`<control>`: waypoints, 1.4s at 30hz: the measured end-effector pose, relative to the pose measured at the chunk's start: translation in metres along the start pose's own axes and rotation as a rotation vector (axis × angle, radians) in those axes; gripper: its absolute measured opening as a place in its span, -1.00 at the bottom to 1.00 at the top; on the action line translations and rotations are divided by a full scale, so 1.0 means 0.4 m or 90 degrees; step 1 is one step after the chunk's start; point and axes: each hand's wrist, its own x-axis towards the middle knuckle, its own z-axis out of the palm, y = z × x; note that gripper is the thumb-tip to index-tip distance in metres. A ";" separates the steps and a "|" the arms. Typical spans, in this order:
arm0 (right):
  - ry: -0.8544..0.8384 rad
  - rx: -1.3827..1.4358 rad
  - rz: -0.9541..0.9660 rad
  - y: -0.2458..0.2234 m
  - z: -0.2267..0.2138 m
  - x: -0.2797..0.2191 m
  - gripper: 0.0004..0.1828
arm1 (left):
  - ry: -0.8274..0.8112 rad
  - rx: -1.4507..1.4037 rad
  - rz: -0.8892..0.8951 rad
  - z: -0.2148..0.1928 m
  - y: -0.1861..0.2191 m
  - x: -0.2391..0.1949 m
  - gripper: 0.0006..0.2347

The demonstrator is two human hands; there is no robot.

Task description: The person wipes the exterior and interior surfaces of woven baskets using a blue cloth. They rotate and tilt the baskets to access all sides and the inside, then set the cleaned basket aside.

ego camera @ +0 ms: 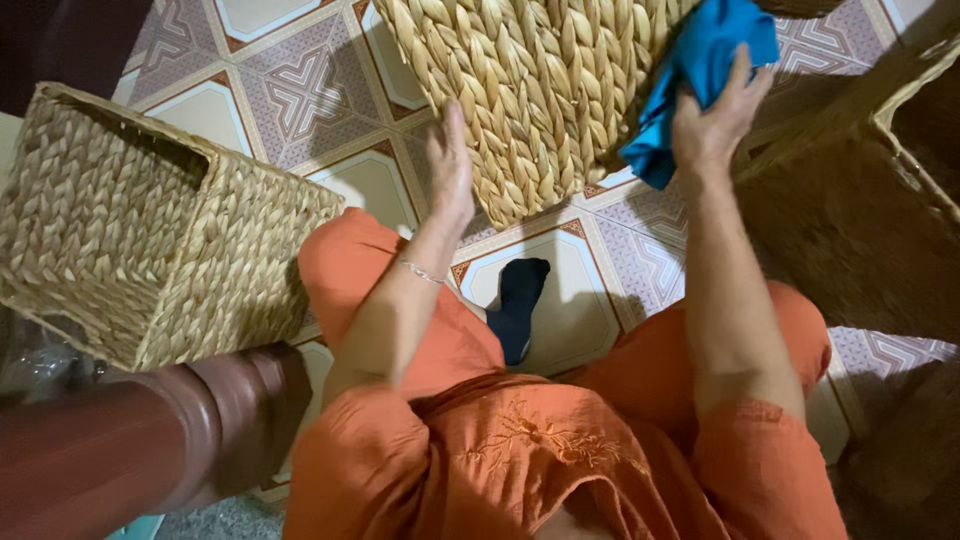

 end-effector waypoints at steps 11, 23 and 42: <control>-0.197 0.472 0.174 -0.079 -0.136 0.054 -0.50 | 0.024 -0.071 0.147 -0.011 -0.061 0.067 -0.26; -0.150 0.063 -0.030 -0.116 -0.371 -0.002 -0.42 | -0.115 -0.034 0.020 0.026 0.051 0.027 -0.16; -0.106 -0.303 -0.348 -0.357 -0.261 -0.126 -0.20 | -0.109 -0.024 -0.047 0.010 -0.045 0.026 -0.02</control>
